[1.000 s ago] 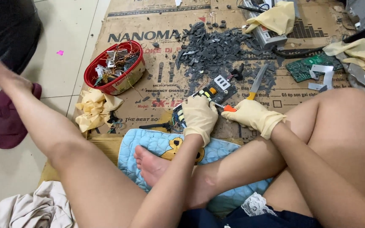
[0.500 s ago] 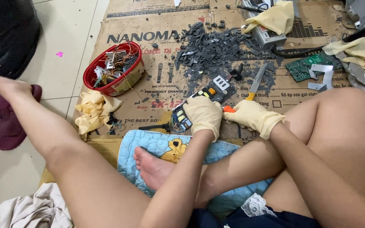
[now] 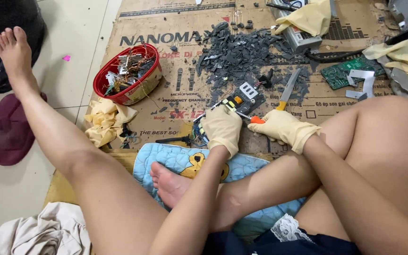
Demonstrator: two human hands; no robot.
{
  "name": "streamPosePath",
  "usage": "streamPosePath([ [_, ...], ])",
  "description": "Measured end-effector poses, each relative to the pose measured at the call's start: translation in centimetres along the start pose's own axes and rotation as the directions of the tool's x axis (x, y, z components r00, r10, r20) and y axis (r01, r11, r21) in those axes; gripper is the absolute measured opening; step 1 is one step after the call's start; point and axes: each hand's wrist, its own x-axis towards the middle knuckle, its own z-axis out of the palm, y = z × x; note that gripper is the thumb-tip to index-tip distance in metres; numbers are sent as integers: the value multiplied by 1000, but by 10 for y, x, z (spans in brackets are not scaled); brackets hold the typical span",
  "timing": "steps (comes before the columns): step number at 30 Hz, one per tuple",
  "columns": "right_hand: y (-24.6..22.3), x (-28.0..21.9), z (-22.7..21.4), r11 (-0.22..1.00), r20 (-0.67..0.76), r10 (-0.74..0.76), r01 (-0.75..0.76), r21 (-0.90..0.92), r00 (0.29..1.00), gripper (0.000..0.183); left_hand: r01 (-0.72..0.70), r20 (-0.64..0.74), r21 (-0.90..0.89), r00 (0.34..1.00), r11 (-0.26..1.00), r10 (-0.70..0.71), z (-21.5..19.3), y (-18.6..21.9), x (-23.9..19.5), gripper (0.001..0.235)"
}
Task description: The person sits on the floor and uses a screwdriver to manipulate components on a small electronic circuit board. They repeatedly tighten and loosen screws on the device while wearing gloves.
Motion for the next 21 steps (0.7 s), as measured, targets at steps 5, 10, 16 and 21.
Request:
streamPosePath([
  [5,-2,-6,-2,1000,9,-4,4,-4,1000,31,162,-80,-151,981,975,-175,-18,0,15,28],
  [10,-7,-16,-5,999,-11,-43,43,4,999,31,134,-242,-149,955,980,-168,-48,-25,51,26],
  [16,-8,-14,-6,996,-11,-57,58,75,998,33,189,-31,182,982,965,-186,-51,-54,51,103],
  [21,-19,-34,-16,880,-79,-205,219,421,976,30,65,-150,157,988,985,-42,-3,-86,32,79],
])
